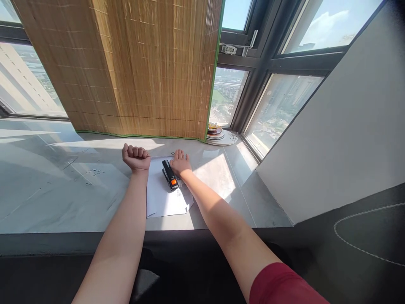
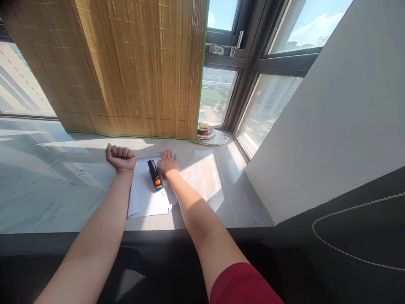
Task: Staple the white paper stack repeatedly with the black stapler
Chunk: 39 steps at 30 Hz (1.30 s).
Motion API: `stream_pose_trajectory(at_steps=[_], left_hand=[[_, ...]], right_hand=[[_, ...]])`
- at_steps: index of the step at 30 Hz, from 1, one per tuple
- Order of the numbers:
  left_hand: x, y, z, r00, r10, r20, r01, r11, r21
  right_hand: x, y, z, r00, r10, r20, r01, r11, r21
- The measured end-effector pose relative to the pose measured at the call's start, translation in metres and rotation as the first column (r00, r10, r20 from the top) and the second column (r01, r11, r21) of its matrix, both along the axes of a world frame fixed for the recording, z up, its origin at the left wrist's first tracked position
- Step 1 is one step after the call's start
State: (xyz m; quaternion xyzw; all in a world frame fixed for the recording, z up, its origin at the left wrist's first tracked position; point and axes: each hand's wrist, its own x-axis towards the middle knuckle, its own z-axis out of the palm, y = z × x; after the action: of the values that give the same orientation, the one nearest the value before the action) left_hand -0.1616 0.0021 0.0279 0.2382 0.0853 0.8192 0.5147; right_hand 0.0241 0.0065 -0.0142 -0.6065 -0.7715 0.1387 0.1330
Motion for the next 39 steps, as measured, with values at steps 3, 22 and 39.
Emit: stream_pose_trajectory(at_steps=[3, 22, 39], left_hand=[[0.001, 0.001, -0.001, 0.999, -0.015, -0.035, 0.014, 1.0, -0.022], [0.069, 0.014, -0.032, -0.172, 0.052, -0.984, -0.437, 0.891, 0.124], [0.073, 0.024, -0.047, -0.539, -0.004, -0.842, -0.377, 0.895, 0.237]], right_hand=[[0.016, -0.002, -0.001, 0.999, -0.037, 0.025, 0.038, 0.999, -0.017], [0.171, -0.041, -0.015, 0.966, -0.104, 0.237, 0.068, 0.985, 0.159], [0.188, -0.024, 0.012, 0.912, -0.015, -0.409, 0.101, 0.977, 0.19]])
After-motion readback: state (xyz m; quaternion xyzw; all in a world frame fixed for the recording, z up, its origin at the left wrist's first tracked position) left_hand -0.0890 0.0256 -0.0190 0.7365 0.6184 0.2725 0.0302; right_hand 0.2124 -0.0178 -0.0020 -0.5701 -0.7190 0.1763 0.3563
